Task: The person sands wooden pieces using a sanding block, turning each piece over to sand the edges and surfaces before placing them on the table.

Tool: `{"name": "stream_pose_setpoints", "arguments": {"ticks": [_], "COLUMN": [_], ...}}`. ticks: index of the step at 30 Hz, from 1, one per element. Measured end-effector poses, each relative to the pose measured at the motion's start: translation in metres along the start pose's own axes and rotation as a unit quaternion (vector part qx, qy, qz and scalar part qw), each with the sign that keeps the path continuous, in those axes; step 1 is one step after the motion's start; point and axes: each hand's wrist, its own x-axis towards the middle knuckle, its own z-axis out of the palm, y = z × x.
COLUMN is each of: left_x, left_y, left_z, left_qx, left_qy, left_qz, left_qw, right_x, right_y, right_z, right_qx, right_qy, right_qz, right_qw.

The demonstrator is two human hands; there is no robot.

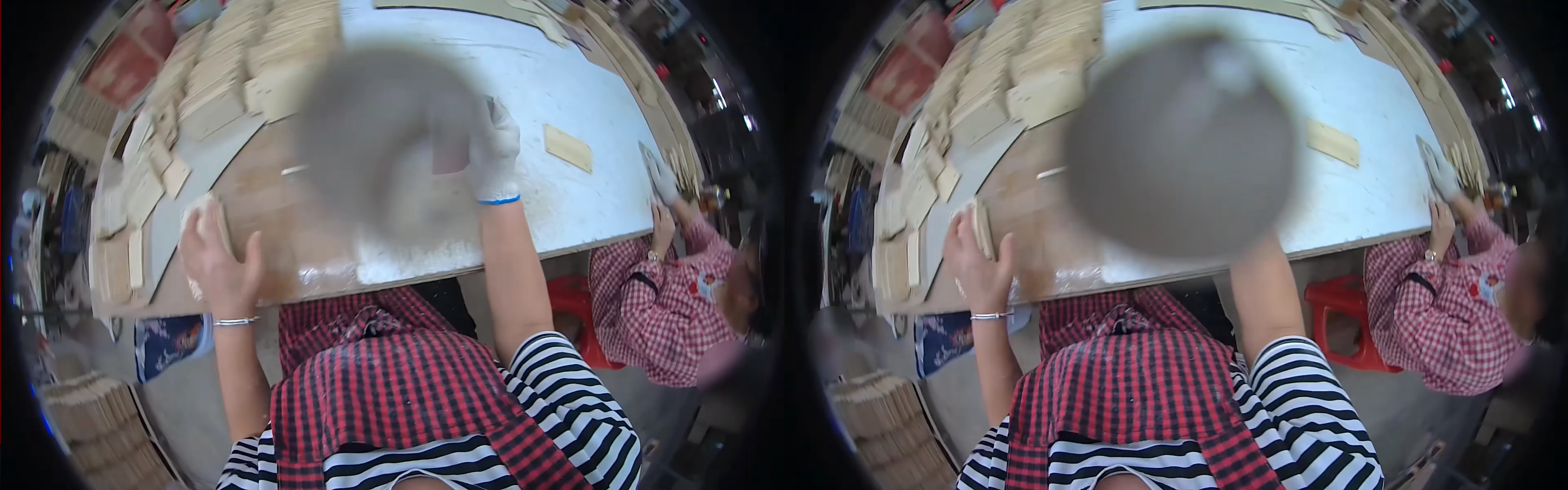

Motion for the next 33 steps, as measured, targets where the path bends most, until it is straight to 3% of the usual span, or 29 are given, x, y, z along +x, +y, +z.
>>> {"name": "stream_pose_setpoints", "arguments": {"ticks": [2,4,5,6,8,10,11,12,14,15,16,18,20,23,26,29,33], "left_x": [0.023,0.046,0.054,0.060,0.074,0.082,0.085,0.089,0.102,0.109,0.108,0.108,0.115,0.082,0.033,0.005,-0.015], "left_y": [0.054,0.114,0.147,0.176,0.251,0.333,0.369,0.403,0.450,0.451,0.441,0.394,0.313,0.186,0.102,0.073,0.059], "left_z": [0.028,0.065,0.104,0.142,0.170,0.199,0.212,0.222,0.228,0.225,0.224,0.182,0.135,0.085,0.049,0.030,0.084], "left_qx": [-0.139,-0.185,-0.382,-0.395,-0.394,-0.388,-0.383,-0.377,-0.361,-0.332,-0.326,-0.219,-0.238,-0.265,-0.163,-0.047,-0.183], "left_qy": [-0.080,-0.165,-0.182,-0.136,-0.105,-0.037,-0.008,0.004,-0.133,-0.270,-0.274,-0.189,-0.178,-0.103,-0.116,-0.268,-0.189], "left_qz": [0.081,0.171,0.137,0.200,0.280,0.335,0.347,0.350,0.375,0.392,0.381,0.407,0.345,0.204,0.061,-0.020,-0.053], "left_qw": [0.984,0.954,0.896,0.886,0.869,0.858,0.856,0.858,0.843,0.814,0.821,0.866,0.890,0.937,0.978,0.962,0.963], "right_x": [-0.002,-0.006,-0.008,-0.008,-0.006,-0.009,-0.013,-0.013,-0.016,-0.019,-0.021,-0.026,-0.029,-0.031,-0.031,-0.040,-0.057], "right_y": [-0.014,-0.025,-0.029,-0.031,-0.035,-0.047,-0.052,-0.050,-0.041,-0.040,-0.035,-0.036,-0.051,-0.048,-0.025,-0.037,-0.066], "right_z": [-0.012,-0.030,-0.037,-0.045,-0.065,-0.092,-0.094,-0.099,-0.107,-0.108,-0.109,-0.106,-0.096,-0.079,-0.063,-0.034,0.004], "right_qx": [0.231,0.256,0.278,0.274,0.356,0.301,0.380,0.373,0.273,0.272,0.269,0.272,0.315,0.312,0.289,0.250,0.209], "right_qy": [0.018,0.035,0.039,0.044,0.218,-0.052,0.015,0.014,0.102,0.147,0.185,0.194,-0.009,0.032,0.063,0.031,-0.007], "right_qz": [-0.008,-0.027,-0.044,-0.045,-0.045,-0.149,-0.074,-0.075,-0.089,-0.065,-0.041,-0.011,-0.077,-0.061,-0.049,-0.028,0.002], "right_qw": [0.973,0.966,0.959,0.960,0.908,0.941,0.922,0.925,0.952,0.949,0.944,0.942,0.946,0.947,0.954,0.967,0.978]}}
